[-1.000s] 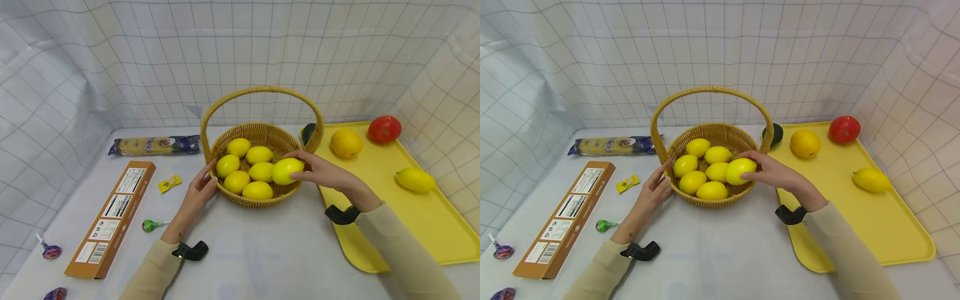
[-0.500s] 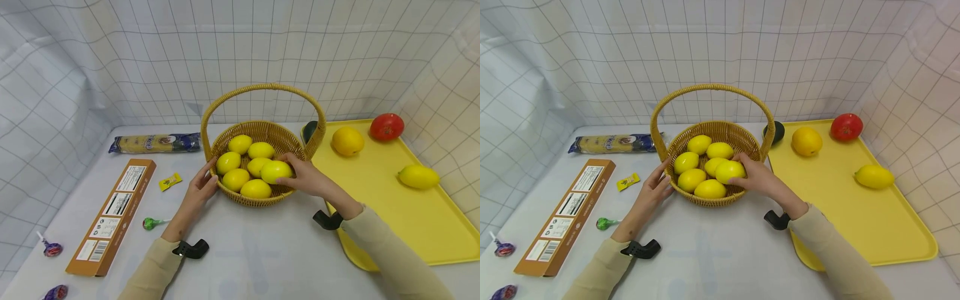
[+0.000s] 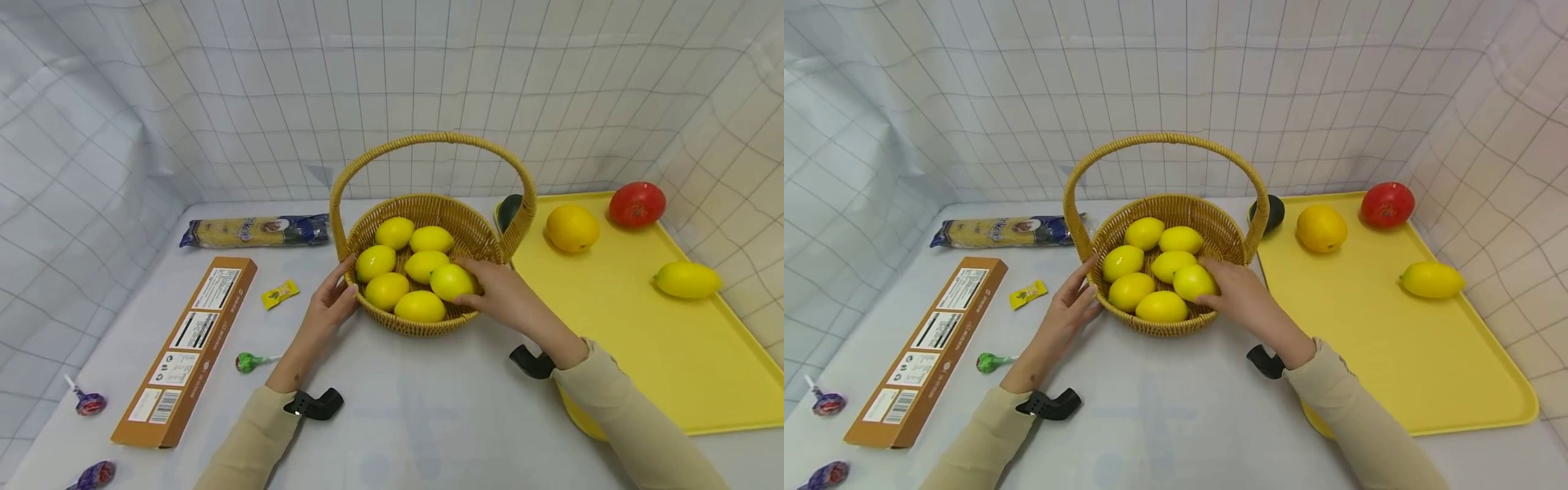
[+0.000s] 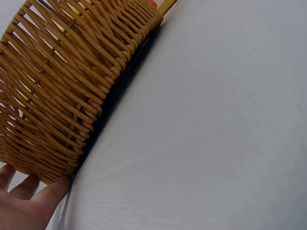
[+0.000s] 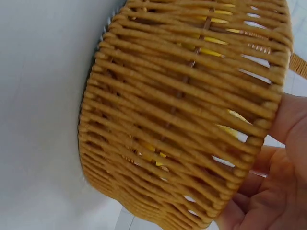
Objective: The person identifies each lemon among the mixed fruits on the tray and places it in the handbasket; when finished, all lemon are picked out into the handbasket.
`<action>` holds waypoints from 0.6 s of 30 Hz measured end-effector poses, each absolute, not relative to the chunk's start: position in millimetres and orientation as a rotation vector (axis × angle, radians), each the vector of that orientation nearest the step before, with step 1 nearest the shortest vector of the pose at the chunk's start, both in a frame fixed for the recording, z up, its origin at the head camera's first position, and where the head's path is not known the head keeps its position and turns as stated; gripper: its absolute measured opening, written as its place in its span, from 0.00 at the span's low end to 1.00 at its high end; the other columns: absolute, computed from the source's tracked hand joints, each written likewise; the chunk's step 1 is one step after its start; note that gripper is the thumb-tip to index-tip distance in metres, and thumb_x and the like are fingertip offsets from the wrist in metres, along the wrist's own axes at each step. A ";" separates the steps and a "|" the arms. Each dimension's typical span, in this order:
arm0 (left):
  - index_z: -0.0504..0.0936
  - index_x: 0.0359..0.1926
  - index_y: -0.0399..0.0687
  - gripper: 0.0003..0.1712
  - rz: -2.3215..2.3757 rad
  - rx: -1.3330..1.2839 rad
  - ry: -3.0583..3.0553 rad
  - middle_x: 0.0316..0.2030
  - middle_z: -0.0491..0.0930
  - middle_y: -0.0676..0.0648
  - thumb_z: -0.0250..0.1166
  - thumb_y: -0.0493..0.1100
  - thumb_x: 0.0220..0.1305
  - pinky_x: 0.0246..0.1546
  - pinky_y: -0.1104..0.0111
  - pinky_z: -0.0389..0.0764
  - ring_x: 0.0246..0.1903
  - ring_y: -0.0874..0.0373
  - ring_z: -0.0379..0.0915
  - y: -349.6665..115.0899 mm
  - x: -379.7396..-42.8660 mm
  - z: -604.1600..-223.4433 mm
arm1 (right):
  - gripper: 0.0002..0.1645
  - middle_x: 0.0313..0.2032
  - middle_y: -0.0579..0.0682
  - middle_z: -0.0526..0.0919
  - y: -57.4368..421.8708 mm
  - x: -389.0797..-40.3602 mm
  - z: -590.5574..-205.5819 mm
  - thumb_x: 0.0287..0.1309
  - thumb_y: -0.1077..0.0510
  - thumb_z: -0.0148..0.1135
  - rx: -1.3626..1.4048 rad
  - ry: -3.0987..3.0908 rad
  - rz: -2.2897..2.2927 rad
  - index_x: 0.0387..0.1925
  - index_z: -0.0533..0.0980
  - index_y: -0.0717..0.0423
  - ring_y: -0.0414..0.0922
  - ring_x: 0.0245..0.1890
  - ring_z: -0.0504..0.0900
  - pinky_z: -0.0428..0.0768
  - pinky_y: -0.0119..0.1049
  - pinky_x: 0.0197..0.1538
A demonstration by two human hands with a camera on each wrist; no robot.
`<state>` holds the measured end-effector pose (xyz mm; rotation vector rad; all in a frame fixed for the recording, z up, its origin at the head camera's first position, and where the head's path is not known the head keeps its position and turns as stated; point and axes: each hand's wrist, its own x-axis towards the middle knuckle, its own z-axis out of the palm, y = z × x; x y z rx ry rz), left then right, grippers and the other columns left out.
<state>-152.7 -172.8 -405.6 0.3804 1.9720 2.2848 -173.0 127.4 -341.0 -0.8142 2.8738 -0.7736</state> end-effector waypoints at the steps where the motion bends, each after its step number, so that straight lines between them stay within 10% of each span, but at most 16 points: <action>1: 0.52 0.73 0.50 0.30 2.287 0.380 1.974 0.71 0.46 0.53 0.48 0.37 0.73 0.58 0.63 0.65 0.67 0.51 0.47 -173.1 -152.9 -405.1 | 0.32 0.50 0.59 0.78 127.0 -173.9 -340.8 0.55 0.54 0.67 -0.825 2.881 -0.767 0.59 0.70 0.66 0.52 0.44 0.77 0.75 0.47 0.45; 5: 0.52 0.73 0.50 0.31 2.288 0.366 1.976 0.71 0.45 0.54 0.48 0.37 0.73 0.58 0.63 0.65 0.67 0.52 0.47 -174.0 -154.0 -403.6 | 0.27 0.48 0.58 0.80 127.8 -177.5 -342.7 0.57 0.56 0.66 -0.847 2.878 -0.827 0.56 0.74 0.65 0.48 0.35 0.76 0.75 0.42 0.38; 18: 0.52 0.73 0.51 0.31 2.272 0.363 1.964 0.71 0.44 0.53 0.48 0.39 0.73 0.58 0.62 0.64 0.67 0.51 0.45 -171.3 -154.5 -405.3 | 0.23 0.53 0.54 0.77 256.4 -134.0 -338.2 0.59 0.70 0.59 -0.756 2.788 -1.497 0.57 0.72 0.68 0.34 0.51 0.74 0.72 0.22 0.49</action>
